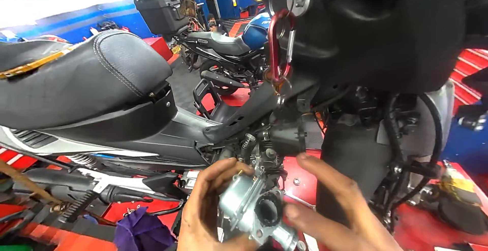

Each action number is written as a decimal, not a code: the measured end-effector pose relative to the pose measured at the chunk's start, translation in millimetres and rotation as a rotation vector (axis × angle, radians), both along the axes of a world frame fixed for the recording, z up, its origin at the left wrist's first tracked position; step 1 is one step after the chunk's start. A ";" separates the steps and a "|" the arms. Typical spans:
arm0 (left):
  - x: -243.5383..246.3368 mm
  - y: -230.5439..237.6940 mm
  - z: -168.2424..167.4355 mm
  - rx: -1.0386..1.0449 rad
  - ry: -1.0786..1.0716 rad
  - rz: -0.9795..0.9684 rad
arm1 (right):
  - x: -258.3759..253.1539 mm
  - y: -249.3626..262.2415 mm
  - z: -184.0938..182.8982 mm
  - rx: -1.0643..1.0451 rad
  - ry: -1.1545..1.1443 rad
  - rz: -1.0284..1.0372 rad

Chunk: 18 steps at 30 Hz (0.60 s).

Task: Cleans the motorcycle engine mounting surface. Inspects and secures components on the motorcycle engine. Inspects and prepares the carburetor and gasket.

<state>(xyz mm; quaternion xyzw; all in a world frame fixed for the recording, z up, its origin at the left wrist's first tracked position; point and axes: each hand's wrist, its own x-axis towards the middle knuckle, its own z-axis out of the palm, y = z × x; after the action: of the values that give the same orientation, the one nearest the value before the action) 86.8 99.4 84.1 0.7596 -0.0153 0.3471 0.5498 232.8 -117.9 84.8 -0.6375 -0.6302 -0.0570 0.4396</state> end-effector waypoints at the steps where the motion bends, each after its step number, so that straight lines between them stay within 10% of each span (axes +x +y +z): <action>1: 0.1 -0.1 -1.1 -0.006 -0.005 0.004 | -1.1 0.8 0.1 -0.007 0.011 0.014; 18: -4.5 -4.7 -3.5 -0.033 -0.031 0.136 | -4.2 7.3 -2.1 -0.007 -0.041 0.006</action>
<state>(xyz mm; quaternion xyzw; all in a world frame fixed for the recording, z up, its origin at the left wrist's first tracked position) 82.3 94.7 80.5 0.7445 0.0334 0.3952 0.5370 228.6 -110.6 82.7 -0.6358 -0.6413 -0.0666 0.4244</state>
